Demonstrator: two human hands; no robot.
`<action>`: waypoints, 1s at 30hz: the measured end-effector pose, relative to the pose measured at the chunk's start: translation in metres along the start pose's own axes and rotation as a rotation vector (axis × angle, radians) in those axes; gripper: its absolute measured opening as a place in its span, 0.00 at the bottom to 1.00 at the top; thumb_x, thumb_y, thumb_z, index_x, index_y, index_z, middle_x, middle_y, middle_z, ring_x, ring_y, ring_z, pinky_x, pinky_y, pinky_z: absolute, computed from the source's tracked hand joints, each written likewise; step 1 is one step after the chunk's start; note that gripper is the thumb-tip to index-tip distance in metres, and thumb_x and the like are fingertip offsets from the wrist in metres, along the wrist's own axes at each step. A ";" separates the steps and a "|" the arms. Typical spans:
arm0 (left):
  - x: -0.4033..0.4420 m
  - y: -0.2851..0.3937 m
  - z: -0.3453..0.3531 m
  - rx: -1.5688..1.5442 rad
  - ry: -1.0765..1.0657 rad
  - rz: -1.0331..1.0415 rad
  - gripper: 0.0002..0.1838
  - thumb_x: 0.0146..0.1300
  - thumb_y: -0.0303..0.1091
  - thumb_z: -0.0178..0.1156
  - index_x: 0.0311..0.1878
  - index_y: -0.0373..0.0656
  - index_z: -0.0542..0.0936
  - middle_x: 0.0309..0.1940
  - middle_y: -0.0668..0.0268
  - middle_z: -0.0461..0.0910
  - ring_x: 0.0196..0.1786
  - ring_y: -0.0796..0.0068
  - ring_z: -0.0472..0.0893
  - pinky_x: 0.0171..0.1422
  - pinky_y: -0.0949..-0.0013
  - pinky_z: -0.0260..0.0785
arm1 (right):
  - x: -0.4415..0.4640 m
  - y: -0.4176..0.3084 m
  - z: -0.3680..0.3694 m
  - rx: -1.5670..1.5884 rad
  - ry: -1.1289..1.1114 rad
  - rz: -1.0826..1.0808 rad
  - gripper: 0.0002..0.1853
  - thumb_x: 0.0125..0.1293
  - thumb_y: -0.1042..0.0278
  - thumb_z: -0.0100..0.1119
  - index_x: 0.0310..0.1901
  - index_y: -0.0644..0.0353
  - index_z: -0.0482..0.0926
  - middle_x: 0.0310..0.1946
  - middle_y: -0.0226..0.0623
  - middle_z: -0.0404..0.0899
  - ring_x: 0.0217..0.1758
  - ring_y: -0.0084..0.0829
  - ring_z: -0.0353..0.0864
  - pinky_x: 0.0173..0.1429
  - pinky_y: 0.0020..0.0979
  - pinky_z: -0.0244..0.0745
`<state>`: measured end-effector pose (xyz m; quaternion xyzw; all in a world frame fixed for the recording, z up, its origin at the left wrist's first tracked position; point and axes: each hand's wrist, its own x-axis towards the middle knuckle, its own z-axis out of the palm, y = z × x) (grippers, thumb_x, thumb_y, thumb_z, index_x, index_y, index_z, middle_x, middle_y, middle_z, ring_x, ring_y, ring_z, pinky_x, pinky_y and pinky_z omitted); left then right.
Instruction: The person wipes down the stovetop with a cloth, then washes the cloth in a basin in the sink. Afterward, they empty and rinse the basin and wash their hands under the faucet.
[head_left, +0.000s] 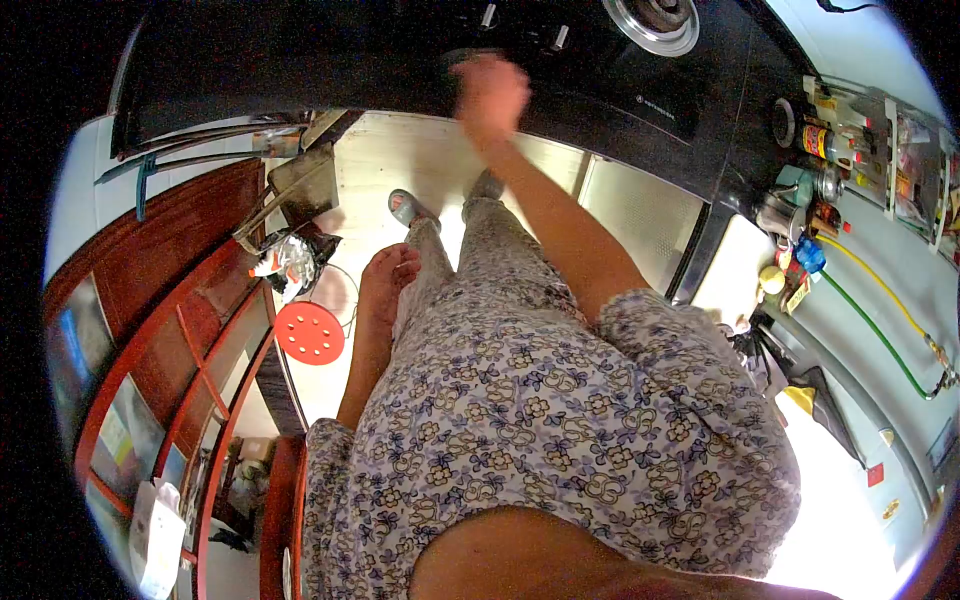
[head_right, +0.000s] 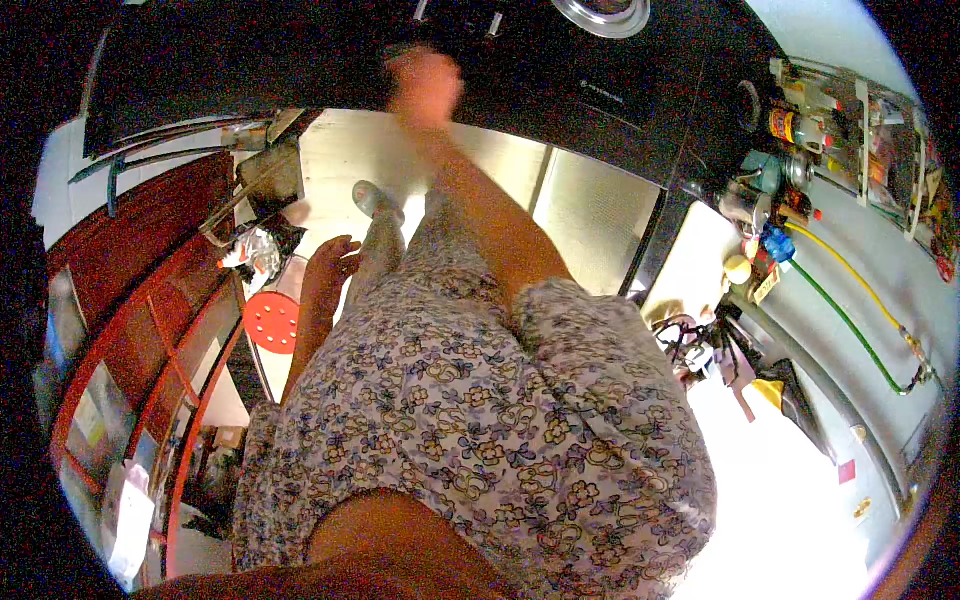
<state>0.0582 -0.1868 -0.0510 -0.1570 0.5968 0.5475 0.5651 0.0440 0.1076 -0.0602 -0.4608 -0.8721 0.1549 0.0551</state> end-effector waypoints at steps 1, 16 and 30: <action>0.000 0.003 0.000 0.003 0.006 0.013 0.15 0.62 0.36 0.50 0.47 0.37 0.70 0.37 0.60 0.77 0.35 0.73 0.76 0.40 0.72 0.68 | -0.009 -0.023 0.022 0.163 0.052 -0.242 0.11 0.52 0.75 0.49 0.31 0.47 0.80 0.38 0.31 0.77 0.40 0.36 0.74 0.43 0.38 0.70; 0.004 -0.001 -0.061 -0.068 0.036 -0.015 0.18 0.61 0.39 0.51 0.49 0.35 0.69 0.40 0.57 0.76 0.38 0.67 0.77 0.43 0.70 0.69 | 0.013 0.046 0.031 -0.054 0.666 -0.207 0.11 0.46 0.76 0.54 0.34 0.56 0.78 0.35 0.41 0.74 0.36 0.42 0.72 0.35 0.40 0.69; 0.003 0.010 -0.079 -0.115 0.051 0.006 0.14 0.63 0.36 0.49 0.46 0.37 0.71 0.37 0.60 0.77 0.34 0.74 0.76 0.39 0.73 0.69 | -0.049 0.168 -0.019 -0.033 0.324 0.206 0.18 0.47 0.78 0.54 0.44 0.57 0.76 0.44 0.44 0.70 0.49 0.43 0.68 0.53 0.39 0.65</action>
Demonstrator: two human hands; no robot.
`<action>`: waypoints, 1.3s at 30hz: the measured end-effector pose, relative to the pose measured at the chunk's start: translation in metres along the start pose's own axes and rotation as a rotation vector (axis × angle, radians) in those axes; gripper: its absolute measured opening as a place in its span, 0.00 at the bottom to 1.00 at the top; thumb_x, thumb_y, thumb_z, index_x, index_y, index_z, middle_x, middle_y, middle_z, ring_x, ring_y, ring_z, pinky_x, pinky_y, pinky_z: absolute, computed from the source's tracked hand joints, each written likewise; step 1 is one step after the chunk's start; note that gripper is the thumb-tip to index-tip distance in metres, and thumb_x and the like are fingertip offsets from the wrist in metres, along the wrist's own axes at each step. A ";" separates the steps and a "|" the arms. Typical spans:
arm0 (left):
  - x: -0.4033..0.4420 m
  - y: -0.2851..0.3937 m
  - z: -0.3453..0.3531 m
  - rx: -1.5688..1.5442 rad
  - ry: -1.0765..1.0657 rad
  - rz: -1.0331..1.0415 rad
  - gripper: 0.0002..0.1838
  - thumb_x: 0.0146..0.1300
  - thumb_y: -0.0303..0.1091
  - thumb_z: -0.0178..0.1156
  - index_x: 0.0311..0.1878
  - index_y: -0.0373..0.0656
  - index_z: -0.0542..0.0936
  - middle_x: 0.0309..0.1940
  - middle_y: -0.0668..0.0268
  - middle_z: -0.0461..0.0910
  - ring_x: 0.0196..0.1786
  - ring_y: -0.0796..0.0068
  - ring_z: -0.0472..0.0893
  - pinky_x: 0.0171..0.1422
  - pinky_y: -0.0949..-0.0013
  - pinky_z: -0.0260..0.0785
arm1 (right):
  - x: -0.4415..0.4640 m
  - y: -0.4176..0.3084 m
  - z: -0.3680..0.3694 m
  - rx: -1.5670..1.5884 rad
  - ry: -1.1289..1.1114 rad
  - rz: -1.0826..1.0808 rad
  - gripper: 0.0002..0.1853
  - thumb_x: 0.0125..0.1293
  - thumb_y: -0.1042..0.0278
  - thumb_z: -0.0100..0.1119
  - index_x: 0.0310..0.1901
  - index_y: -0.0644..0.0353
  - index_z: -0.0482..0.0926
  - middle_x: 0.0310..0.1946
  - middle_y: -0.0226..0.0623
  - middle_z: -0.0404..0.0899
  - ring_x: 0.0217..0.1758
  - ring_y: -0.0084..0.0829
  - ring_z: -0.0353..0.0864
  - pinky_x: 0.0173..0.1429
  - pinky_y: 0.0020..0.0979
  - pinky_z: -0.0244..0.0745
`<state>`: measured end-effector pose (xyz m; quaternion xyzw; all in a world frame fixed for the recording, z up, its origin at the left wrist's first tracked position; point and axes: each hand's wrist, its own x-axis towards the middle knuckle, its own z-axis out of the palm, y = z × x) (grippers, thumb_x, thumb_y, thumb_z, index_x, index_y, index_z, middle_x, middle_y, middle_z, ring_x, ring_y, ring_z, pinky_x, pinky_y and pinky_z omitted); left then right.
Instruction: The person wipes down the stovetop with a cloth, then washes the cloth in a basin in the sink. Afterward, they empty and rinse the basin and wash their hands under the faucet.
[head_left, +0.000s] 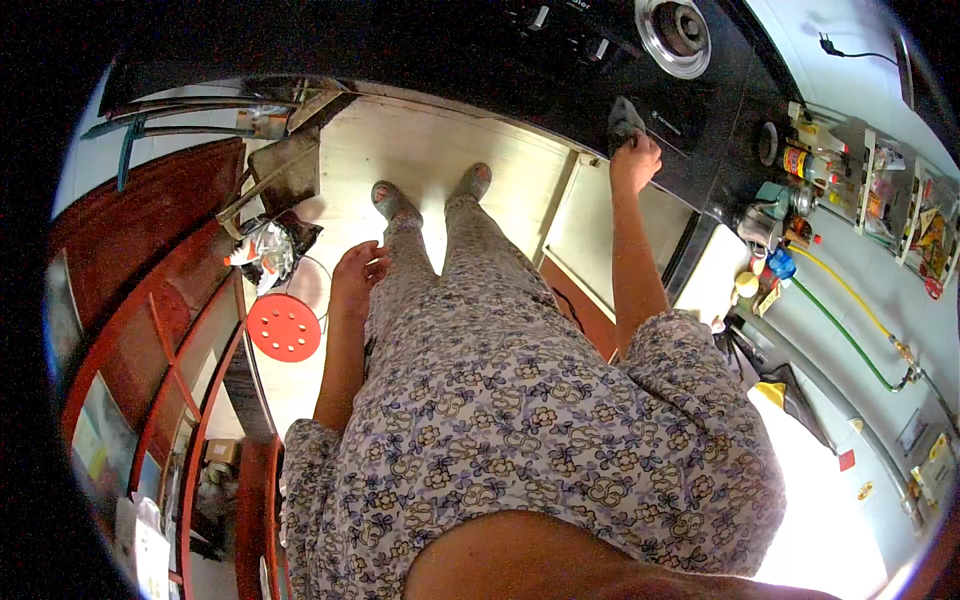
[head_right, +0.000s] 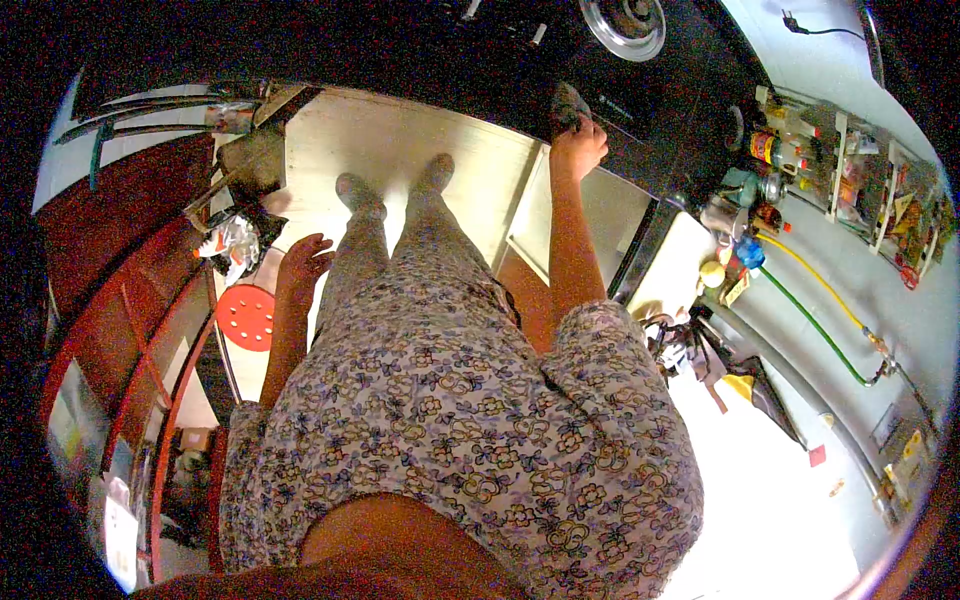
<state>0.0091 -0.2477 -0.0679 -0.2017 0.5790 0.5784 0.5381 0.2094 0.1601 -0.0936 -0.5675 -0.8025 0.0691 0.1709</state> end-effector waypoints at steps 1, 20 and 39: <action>-0.001 -0.001 -0.002 0.000 -0.001 -0.008 0.14 0.63 0.36 0.49 0.46 0.37 0.71 0.37 0.60 0.77 0.34 0.74 0.76 0.39 0.73 0.69 | -0.004 -0.002 0.005 -0.143 -0.001 0.063 0.19 0.47 0.76 0.54 0.44 0.57 0.76 0.44 0.45 0.69 0.48 0.44 0.68 0.52 0.40 0.66; -0.006 0.011 0.011 0.118 -0.016 -0.001 0.16 0.62 0.36 0.49 0.48 0.35 0.69 0.39 0.59 0.76 0.35 0.72 0.76 0.40 0.73 0.69 | -0.015 -0.137 -0.016 0.718 -0.144 -0.422 0.23 0.50 0.85 0.50 0.47 0.49 0.75 0.48 0.37 0.68 0.53 0.39 0.67 0.58 0.33 0.64; 0.003 0.000 0.095 0.220 -0.170 -0.020 0.16 0.61 0.38 0.51 0.47 0.36 0.71 0.38 0.61 0.77 0.35 0.73 0.76 0.40 0.73 0.69 | -0.027 -0.145 -0.001 0.184 -0.346 -0.470 0.06 0.52 0.68 0.52 0.32 0.57 0.75 0.40 0.38 0.71 0.47 0.39 0.69 0.51 0.41 0.63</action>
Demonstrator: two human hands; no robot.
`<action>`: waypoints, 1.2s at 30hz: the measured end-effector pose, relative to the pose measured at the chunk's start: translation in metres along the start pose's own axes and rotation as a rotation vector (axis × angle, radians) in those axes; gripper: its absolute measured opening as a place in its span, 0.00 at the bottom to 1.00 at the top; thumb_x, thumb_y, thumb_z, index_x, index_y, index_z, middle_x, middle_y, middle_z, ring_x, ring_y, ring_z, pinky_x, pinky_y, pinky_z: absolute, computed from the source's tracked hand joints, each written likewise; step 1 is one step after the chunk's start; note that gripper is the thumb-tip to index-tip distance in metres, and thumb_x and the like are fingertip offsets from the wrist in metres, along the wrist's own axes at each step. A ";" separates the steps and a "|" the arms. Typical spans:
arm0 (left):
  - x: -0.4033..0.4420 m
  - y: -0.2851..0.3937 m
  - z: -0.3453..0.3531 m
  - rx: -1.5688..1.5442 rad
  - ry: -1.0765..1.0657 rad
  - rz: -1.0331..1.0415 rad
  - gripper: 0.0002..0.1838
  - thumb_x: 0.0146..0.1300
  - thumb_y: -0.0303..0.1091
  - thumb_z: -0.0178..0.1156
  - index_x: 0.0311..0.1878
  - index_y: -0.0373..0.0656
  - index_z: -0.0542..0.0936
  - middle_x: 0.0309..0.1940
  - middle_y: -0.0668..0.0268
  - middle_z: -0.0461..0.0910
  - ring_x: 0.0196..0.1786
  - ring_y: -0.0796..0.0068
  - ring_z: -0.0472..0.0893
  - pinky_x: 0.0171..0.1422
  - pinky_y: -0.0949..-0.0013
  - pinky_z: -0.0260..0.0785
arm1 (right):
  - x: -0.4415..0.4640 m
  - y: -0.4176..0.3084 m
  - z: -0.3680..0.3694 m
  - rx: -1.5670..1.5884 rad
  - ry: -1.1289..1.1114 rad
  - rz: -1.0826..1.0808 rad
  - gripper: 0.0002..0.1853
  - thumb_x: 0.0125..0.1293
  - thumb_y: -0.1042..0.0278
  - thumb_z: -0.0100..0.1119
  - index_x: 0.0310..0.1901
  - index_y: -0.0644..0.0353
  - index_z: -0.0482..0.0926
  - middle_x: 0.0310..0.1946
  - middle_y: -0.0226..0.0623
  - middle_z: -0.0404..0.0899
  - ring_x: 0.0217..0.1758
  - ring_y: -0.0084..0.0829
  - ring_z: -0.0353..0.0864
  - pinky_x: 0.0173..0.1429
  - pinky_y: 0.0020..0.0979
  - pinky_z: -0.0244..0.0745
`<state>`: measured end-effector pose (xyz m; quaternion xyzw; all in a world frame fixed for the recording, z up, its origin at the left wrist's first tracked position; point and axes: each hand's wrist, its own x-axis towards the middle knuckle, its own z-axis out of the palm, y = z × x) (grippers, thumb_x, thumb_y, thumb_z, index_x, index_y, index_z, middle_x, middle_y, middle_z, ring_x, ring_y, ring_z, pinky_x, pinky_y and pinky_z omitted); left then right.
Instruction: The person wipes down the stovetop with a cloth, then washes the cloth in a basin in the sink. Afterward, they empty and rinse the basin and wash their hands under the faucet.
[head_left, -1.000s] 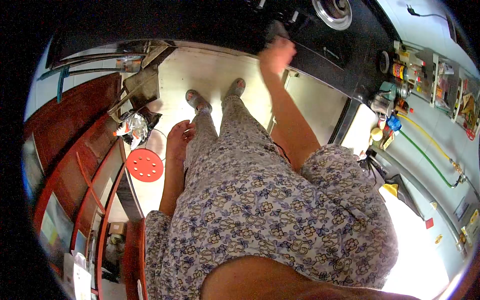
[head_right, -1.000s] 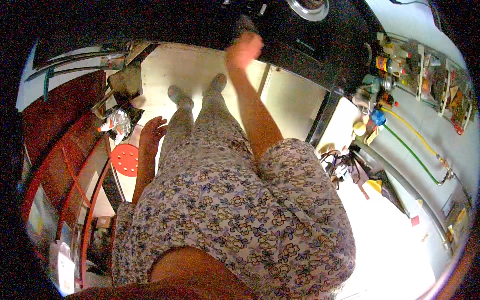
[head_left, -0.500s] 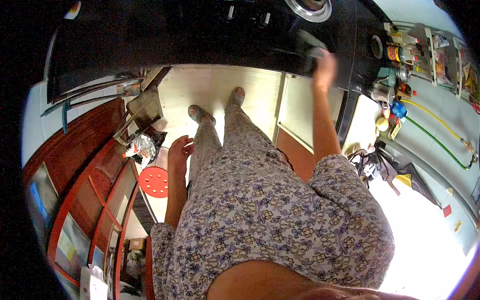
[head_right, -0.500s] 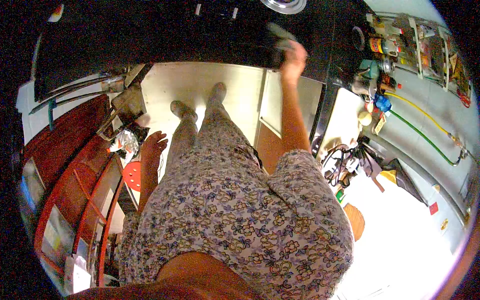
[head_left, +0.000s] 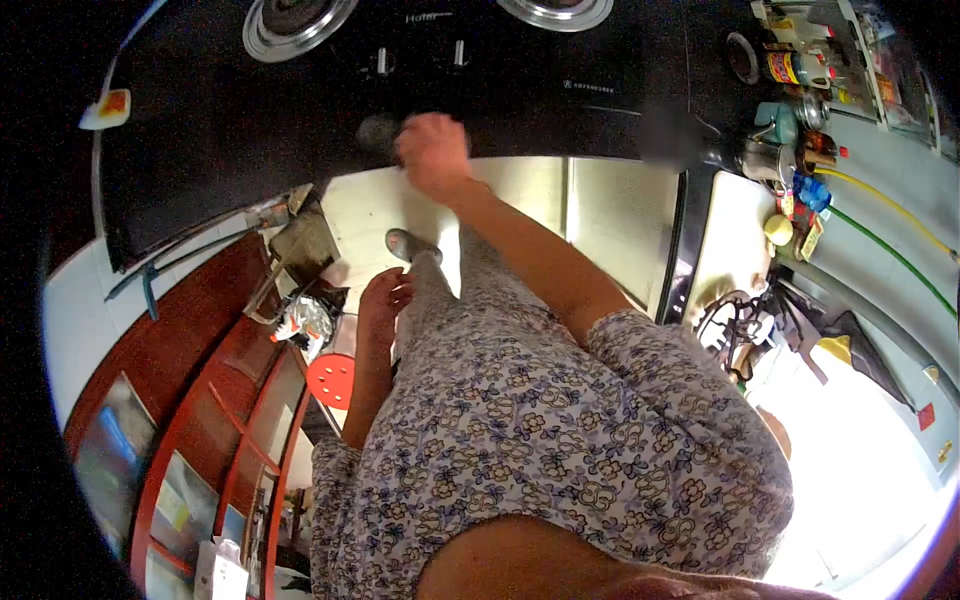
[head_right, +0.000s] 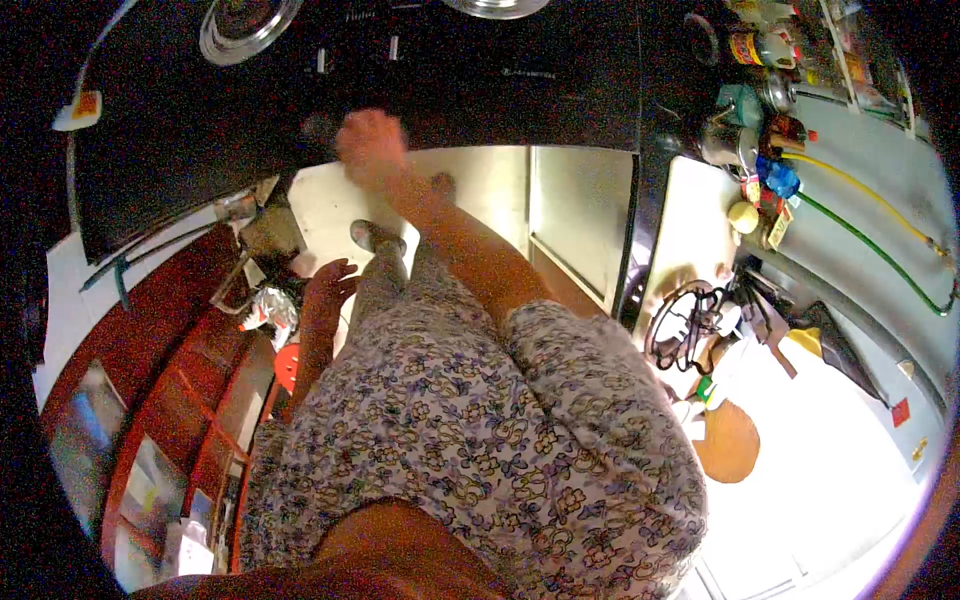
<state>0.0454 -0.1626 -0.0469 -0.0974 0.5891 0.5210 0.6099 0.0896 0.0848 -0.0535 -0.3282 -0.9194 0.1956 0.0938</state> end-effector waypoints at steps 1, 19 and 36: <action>0.002 0.005 0.008 0.028 0.009 0.004 0.16 0.61 0.37 0.51 0.47 0.36 0.71 0.38 0.61 0.77 0.35 0.72 0.76 0.40 0.73 0.69 | 0.004 -0.001 0.007 0.161 0.058 -0.034 0.07 0.53 0.68 0.53 0.33 0.57 0.76 0.41 0.37 0.71 0.48 0.39 0.68 0.53 0.39 0.62; 0.006 -0.012 0.028 -0.071 0.102 -0.010 0.17 0.62 0.38 0.50 0.49 0.35 0.69 0.41 0.56 0.75 0.39 0.68 0.76 0.42 0.71 0.69 | 0.052 0.259 -0.082 -0.168 0.651 0.456 0.16 0.47 0.70 0.59 0.40 0.59 0.73 0.47 0.47 0.65 0.48 0.48 0.64 0.48 0.46 0.63; 0.020 0.007 0.057 0.045 0.113 0.037 0.14 0.60 0.35 0.52 0.46 0.36 0.71 0.36 0.60 0.77 0.35 0.73 0.77 0.37 0.74 0.69 | 0.056 0.148 -0.035 0.428 0.409 -0.044 0.24 0.46 0.74 0.60 0.49 0.56 0.71 0.45 0.41 0.72 0.48 0.44 0.70 0.53 0.37 0.67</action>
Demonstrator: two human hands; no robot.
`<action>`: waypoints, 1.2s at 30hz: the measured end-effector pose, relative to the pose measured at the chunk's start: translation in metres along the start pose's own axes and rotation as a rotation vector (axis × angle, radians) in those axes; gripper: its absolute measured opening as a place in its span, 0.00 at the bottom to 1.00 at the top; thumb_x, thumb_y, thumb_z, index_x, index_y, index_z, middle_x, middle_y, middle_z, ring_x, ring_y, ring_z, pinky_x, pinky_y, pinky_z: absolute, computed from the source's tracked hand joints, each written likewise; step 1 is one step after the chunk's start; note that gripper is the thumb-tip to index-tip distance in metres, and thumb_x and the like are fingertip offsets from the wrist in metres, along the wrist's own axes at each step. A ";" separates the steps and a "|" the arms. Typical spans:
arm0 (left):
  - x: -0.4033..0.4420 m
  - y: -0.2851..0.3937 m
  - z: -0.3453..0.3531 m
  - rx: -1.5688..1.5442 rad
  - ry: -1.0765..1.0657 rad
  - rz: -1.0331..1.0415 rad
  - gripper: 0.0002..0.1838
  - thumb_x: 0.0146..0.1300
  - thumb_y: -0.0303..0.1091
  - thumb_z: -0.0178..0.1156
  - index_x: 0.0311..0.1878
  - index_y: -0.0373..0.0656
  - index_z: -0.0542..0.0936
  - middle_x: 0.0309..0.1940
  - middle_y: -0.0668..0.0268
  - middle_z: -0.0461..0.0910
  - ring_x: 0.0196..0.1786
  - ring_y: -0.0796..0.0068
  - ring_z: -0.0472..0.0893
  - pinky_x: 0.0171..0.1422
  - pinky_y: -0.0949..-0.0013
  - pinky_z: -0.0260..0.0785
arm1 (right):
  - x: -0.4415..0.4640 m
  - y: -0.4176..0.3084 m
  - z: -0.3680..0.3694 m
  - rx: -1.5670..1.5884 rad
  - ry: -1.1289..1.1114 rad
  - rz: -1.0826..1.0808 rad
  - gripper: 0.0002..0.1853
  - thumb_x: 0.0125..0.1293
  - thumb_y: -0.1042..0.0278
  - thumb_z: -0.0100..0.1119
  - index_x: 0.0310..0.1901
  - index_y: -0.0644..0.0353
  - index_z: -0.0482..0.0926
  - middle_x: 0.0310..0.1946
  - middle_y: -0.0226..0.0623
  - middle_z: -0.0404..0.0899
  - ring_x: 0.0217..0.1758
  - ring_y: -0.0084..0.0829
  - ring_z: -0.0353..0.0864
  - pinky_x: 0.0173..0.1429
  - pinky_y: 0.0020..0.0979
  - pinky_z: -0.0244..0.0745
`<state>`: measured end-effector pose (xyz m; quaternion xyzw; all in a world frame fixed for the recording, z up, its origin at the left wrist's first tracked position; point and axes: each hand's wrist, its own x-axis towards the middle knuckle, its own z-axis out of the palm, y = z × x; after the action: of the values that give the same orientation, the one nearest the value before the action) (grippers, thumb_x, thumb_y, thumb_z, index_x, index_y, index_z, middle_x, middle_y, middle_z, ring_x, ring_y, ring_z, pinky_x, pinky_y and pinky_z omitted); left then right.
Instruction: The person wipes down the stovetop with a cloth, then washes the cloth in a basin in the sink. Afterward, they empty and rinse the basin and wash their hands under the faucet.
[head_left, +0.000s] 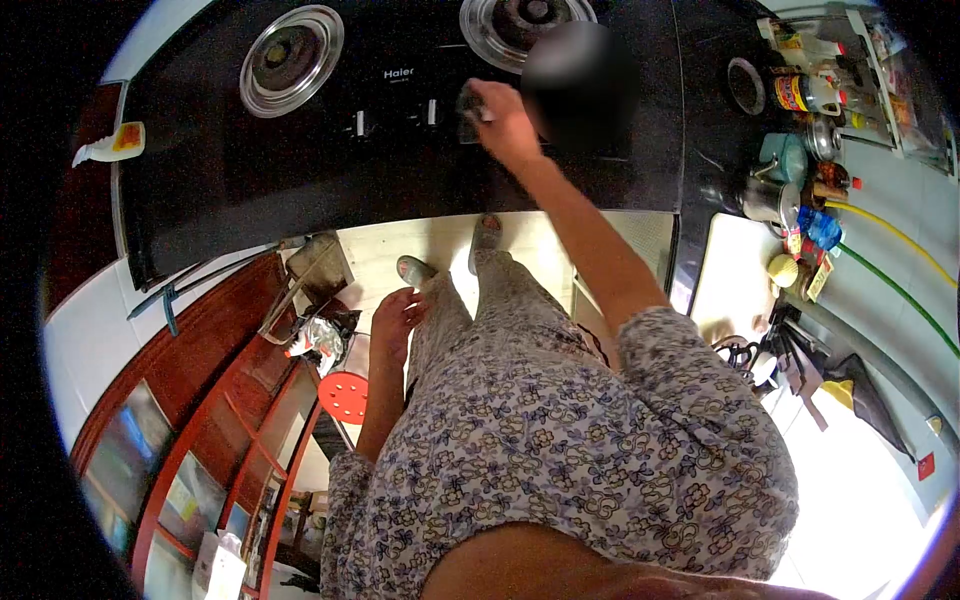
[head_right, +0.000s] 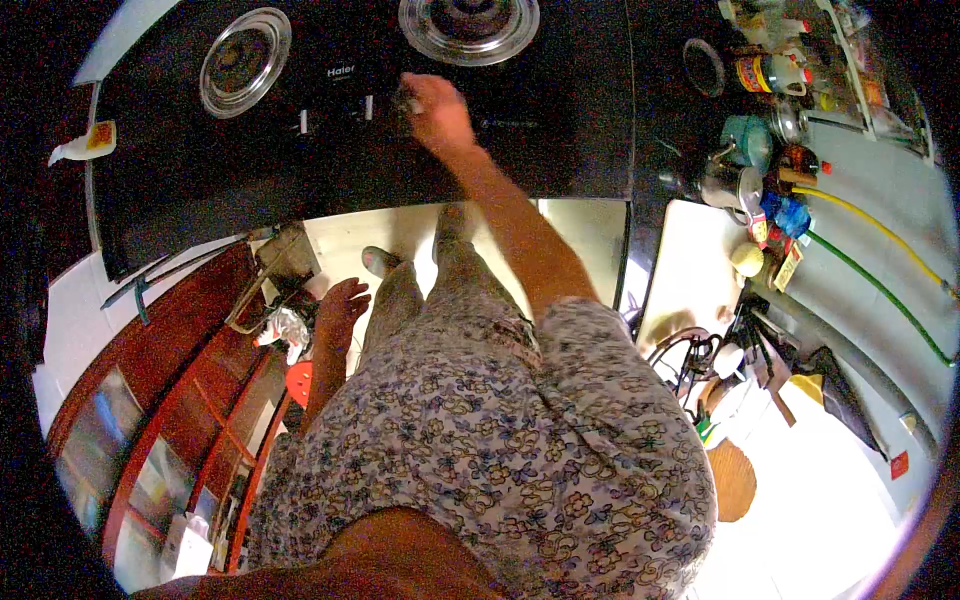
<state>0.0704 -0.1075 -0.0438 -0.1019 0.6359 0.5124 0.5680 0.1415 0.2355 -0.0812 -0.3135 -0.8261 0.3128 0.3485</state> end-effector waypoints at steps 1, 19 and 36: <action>0.000 -0.003 -0.004 -0.023 -0.021 -0.007 0.14 0.60 0.34 0.51 0.46 0.36 0.71 0.36 0.60 0.77 0.34 0.73 0.77 0.36 0.74 0.69 | 0.001 0.013 -0.018 0.021 0.051 0.004 0.23 0.43 0.76 0.62 0.46 0.55 0.72 0.45 0.40 0.73 0.49 0.42 0.71 0.52 0.35 0.69; 0.006 -0.004 0.024 -0.040 -0.047 -0.065 0.13 0.62 0.37 0.50 0.45 0.38 0.72 0.35 0.63 0.77 0.34 0.72 0.77 0.38 0.71 0.70 | 0.024 0.078 -0.040 -1.065 -0.051 -0.171 0.18 0.52 0.55 0.54 0.39 0.61 0.76 0.43 0.44 0.67 0.46 0.42 0.67 0.49 0.38 0.67; 0.004 -0.022 0.013 -0.088 0.008 0.024 0.13 0.61 0.36 0.51 0.44 0.36 0.71 0.35 0.61 0.77 0.33 0.73 0.76 0.36 0.75 0.68 | 0.083 0.090 -0.118 -1.064 -0.557 0.013 0.18 0.51 0.65 0.58 0.45 0.55 0.75 0.43 0.36 0.68 0.47 0.40 0.69 0.47 0.40 0.69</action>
<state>0.0924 -0.1056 -0.0567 -0.1210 0.6163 0.5462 0.5543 0.2126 0.3867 -0.0500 -0.3560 -0.9276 -0.0710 -0.0876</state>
